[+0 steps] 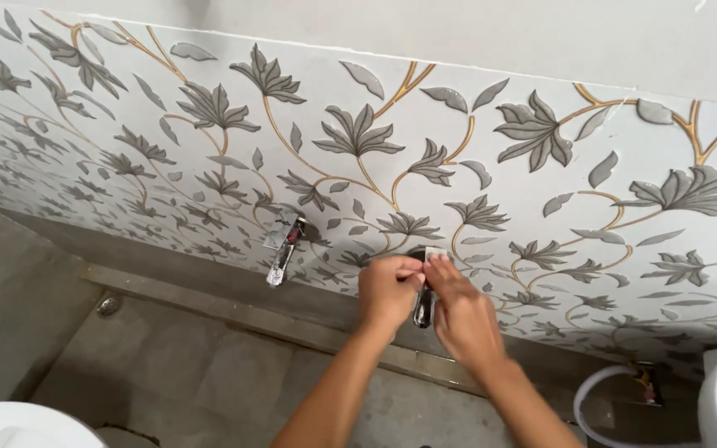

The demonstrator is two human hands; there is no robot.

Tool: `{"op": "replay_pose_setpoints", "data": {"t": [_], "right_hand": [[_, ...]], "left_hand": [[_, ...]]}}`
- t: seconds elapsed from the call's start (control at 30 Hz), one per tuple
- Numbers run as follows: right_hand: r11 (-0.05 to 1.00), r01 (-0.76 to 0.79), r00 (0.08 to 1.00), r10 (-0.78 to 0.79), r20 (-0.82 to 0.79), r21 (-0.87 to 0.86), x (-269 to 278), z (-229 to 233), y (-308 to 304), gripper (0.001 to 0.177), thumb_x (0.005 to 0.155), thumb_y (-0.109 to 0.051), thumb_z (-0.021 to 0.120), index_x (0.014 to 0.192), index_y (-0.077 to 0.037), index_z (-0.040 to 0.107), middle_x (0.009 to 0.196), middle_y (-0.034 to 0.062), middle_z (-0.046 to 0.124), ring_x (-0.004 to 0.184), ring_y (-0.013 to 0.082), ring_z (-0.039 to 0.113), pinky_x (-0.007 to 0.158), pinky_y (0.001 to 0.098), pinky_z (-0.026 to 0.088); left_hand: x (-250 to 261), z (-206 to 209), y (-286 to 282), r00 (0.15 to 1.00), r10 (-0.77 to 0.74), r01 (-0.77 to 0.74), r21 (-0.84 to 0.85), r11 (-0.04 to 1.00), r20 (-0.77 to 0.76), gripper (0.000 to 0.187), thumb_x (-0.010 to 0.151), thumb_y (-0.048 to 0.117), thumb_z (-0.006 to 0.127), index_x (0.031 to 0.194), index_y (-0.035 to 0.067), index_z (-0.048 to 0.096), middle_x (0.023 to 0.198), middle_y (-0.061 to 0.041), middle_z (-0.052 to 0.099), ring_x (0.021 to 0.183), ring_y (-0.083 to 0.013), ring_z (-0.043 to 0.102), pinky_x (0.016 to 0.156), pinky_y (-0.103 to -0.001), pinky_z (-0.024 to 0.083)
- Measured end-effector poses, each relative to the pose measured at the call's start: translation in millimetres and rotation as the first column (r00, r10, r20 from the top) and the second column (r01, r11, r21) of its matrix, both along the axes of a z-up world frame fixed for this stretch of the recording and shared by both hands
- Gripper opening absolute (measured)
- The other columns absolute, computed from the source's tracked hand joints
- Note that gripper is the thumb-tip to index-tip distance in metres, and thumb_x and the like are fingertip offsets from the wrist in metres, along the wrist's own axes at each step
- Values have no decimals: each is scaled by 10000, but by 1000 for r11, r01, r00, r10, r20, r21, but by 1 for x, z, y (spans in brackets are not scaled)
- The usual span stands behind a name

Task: Applying double-sided adhesive tape to bathroom fixtures.

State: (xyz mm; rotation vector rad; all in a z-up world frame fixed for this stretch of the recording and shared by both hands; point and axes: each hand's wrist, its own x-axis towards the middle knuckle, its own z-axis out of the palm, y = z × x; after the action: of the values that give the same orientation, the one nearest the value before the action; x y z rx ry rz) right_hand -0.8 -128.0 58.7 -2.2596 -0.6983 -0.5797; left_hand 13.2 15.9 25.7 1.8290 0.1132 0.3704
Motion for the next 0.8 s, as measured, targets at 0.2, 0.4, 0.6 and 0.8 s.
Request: {"op": "replay_pose_setpoints", "data": {"t": [0.2, 0.4, 0.6, 0.8], "right_hand": [[949, -62, 991, 22, -132, -309, 10, 22, -5, 625, 708, 100, 532, 1315, -13, 628, 1344, 198, 628, 1197, 335, 619, 959, 432, 529], [940, 0, 994, 38, 104, -341, 12, -3, -16, 622, 662, 104, 552, 1276, 45, 628, 1274, 236, 655, 1203, 364, 646, 946, 428, 559], [998, 62, 953, -53, -298, 20, -6, 4, -22, 362, 786, 50, 667, 1116, -23, 793, 1125, 155, 769, 916, 232, 773, 816, 343, 604], [657, 536, 572, 179, -801, 530, 4, -62, -35, 148, 920, -5, 694, 1033, 76, 746, 919, 140, 759, 748, 176, 673, 728, 297, 579]], "left_hand": [[17, 7, 0, 971, -26, -10, -148, 989, -239, 148, 866, 13, 713, 997, -10, 776, 861, -109, 794, 740, -157, 740, 693, -285, 574], [18, 6, -7, 970, 49, -73, -94, 993, -237, 140, 849, 34, 725, 972, 4, 784, 859, -117, 795, 751, -171, 760, 700, -288, 578], [10, 8, -7, 975, 65, -59, 33, 998, -215, 123, 773, 96, 809, 883, 44, 794, 812, -119, 775, 698, -188, 768, 656, -324, 571], [11, 30, -12, 875, 0, -46, -82, 996, -484, 137, 779, 105, 842, 742, -11, 779, 693, -137, 775, 587, -173, 748, 593, -312, 564]]}}
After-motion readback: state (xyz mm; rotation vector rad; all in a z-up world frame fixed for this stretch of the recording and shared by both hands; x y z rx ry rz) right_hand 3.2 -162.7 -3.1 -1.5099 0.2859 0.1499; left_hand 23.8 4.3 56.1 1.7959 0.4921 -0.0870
